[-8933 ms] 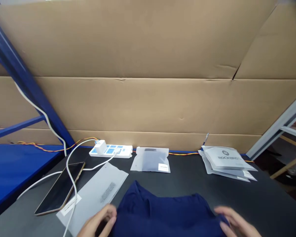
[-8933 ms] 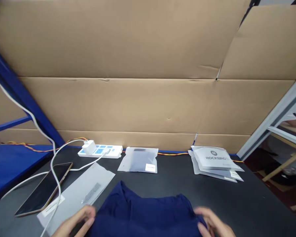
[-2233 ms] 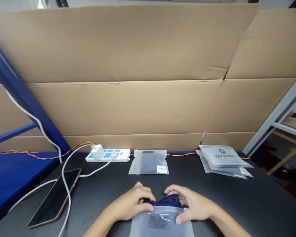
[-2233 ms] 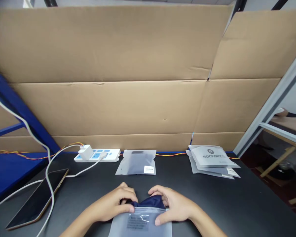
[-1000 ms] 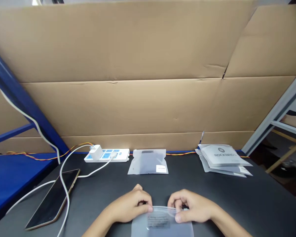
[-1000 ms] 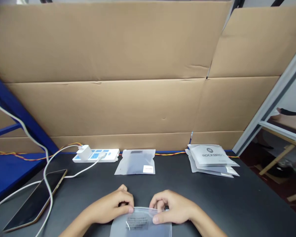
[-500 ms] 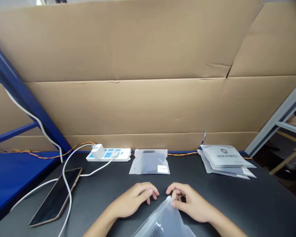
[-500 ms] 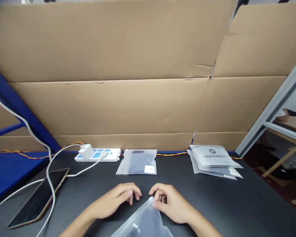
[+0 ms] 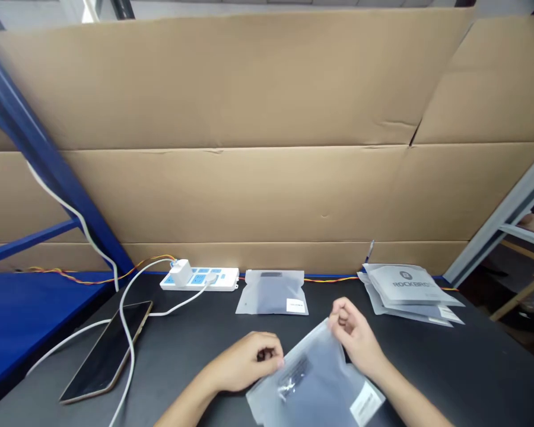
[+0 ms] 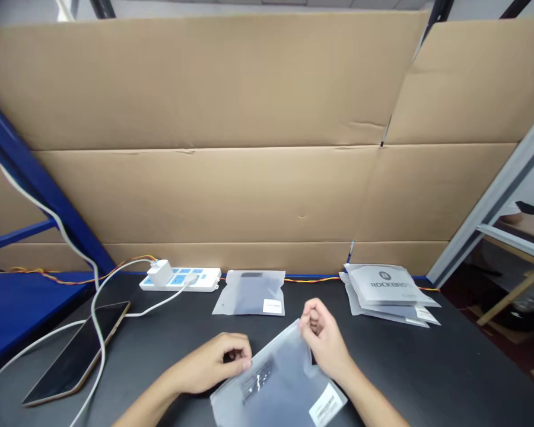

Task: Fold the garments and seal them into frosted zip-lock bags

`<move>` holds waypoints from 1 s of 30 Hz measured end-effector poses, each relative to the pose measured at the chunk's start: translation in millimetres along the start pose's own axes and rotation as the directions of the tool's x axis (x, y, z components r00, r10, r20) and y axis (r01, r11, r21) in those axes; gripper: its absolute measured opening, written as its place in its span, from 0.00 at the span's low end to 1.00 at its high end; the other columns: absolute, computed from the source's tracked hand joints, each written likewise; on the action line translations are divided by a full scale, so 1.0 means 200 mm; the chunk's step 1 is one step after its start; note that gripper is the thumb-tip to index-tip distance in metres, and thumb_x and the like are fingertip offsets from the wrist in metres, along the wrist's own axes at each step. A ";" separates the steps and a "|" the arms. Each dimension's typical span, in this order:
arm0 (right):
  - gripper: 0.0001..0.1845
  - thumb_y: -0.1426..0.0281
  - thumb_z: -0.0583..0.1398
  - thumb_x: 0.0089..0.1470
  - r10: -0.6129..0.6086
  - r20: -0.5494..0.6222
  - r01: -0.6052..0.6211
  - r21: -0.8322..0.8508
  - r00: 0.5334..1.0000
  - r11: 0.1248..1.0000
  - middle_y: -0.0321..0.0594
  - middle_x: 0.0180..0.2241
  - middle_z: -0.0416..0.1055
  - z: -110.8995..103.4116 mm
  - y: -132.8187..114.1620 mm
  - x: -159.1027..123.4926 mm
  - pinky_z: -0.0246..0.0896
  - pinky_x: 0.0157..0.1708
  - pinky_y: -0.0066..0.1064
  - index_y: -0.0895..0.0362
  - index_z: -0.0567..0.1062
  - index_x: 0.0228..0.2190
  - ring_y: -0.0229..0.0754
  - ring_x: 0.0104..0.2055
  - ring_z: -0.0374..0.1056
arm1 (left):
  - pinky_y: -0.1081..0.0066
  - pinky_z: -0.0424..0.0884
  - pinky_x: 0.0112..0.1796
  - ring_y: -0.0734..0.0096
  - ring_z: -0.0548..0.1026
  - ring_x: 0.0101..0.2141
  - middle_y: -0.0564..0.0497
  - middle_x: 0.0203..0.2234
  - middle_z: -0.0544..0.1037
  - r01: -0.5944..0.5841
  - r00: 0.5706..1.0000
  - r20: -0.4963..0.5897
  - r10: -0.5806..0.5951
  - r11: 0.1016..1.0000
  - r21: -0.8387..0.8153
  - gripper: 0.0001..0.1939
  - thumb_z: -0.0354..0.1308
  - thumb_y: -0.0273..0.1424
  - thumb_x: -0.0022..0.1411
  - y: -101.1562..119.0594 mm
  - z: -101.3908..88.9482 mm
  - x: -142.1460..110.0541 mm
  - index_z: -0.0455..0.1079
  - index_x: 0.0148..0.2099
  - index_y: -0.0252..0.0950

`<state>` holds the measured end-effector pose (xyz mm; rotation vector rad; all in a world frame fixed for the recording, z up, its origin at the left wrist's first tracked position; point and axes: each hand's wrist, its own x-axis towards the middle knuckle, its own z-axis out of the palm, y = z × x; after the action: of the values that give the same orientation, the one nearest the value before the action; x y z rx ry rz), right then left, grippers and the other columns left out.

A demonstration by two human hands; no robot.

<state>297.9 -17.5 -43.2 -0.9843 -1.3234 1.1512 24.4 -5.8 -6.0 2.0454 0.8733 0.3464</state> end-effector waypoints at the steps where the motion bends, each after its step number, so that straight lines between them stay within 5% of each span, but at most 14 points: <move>1: 0.15 0.59 0.62 0.57 -0.009 -0.064 0.008 -0.009 0.998 1.000 0.27 0.25 0.59 -0.05 0.01 0.02 0.50 0.26 0.26 0.51 0.62 0.32 0.35 0.25 0.54 | 0.75 0.64 0.34 0.72 0.69 0.31 0.54 0.30 0.73 0.011 1.000 0.005 -0.011 0.999 0.030 0.12 0.55 0.37 0.67 -0.02 -0.03 -0.01 0.72 0.34 0.36; 5: 0.16 0.59 0.64 0.55 -0.015 -0.195 0.010 -0.027 0.981 1.000 0.27 0.24 0.58 -0.17 0.05 0.07 0.53 0.24 0.25 0.51 0.62 0.33 0.34 0.25 0.55 | 0.74 0.66 0.34 0.70 0.70 0.31 0.54 0.31 0.74 0.092 0.992 -0.099 -0.078 0.986 0.139 0.15 0.48 0.39 0.71 -0.07 -0.08 -0.04 0.70 0.37 0.37; 9: 0.16 0.56 0.61 0.58 -0.001 -0.226 -0.001 -0.009 0.974 1.000 0.26 0.25 0.58 -0.11 0.08 0.06 0.58 0.19 0.25 0.50 0.61 0.37 0.33 0.21 0.57 | 0.55 0.64 0.54 0.53 0.68 0.53 0.44 0.57 0.70 0.068 0.905 -0.410 0.112 0.913 0.402 0.15 0.49 0.37 0.71 0.00 0.01 -0.05 0.66 0.56 0.41; 11: 0.18 0.54 0.60 0.57 0.005 -0.229 -0.004 0.004 0.973 1.000 0.26 0.27 0.59 -0.07 0.09 0.06 0.61 0.16 0.25 0.49 0.60 0.40 0.32 0.19 0.57 | 0.45 0.54 0.60 0.43 0.60 0.61 0.44 0.66 0.59 -0.029 0.914 -0.325 0.242 0.839 0.543 0.28 0.57 0.42 0.66 0.05 0.11 -0.04 0.58 0.66 0.45; 14: 0.20 0.53 0.60 0.57 0.035 -0.205 -0.029 0.033 0.978 0.999 0.25 0.27 0.59 -0.03 0.10 0.04 0.65 0.16 0.27 0.48 0.59 0.43 0.32 0.18 0.59 | 0.40 0.54 0.61 0.37 0.59 0.62 0.46 0.69 0.56 -0.204 0.951 -0.048 0.305 0.736 0.645 0.46 0.66 0.48 0.57 0.08 0.24 -0.01 0.50 0.71 0.47; 18: 0.21 0.54 0.61 0.56 0.096 -0.168 -0.086 0.062 0.981 0.994 0.25 0.27 0.60 -0.03 0.11 0.05 0.70 0.18 0.30 0.49 0.60 0.43 0.35 0.22 0.64 | 0.44 0.58 0.60 0.44 0.62 0.62 0.47 0.67 0.59 -0.138 0.957 -0.072 0.280 0.660 0.738 0.40 0.59 0.27 0.61 0.02 0.30 0.03 0.49 0.71 0.44; 22: 0.23 0.54 0.62 0.53 0.077 -0.178 -0.070 0.044 0.981 0.997 0.28 0.29 0.63 -0.09 0.13 0.07 0.70 0.19 0.29 0.50 0.61 0.44 0.37 0.26 0.66 | 0.53 0.64 0.59 0.55 0.68 0.59 0.48 0.62 0.69 -0.136 0.909 -0.157 0.387 0.629 0.766 0.36 0.47 0.16 0.62 0.00 0.22 0.00 0.53 0.70 0.41; 27: 0.22 0.54 0.60 0.54 0.034 -0.189 -0.038 -0.018 0.981 0.999 0.29 0.30 0.62 -0.17 0.15 0.10 0.65 0.17 0.27 0.51 0.61 0.44 0.36 0.25 0.64 | 0.53 0.60 0.62 0.58 0.63 0.63 0.49 0.63 0.67 -0.118 0.774 -0.301 0.556 0.595 0.795 0.36 0.43 0.15 0.64 0.09 0.00 -0.01 0.49 0.72 0.43; 30: 0.20 0.55 0.60 0.54 0.034 -0.163 -0.045 -0.064 0.986 0.997 0.28 0.30 0.61 -0.20 0.17 0.11 0.62 0.17 0.25 0.51 0.62 0.44 0.36 0.25 0.64 | 0.46 0.50 0.65 0.54 0.54 0.67 0.50 0.68 0.58 0.050 0.786 -0.408 0.464 0.610 0.791 0.35 0.43 0.17 0.65 0.09 -0.13 0.09 0.53 0.70 0.46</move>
<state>333.0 14.1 -73.1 -1.1340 -1.2234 1.0387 32.2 16.5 23.3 2.9576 1.2984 0.9124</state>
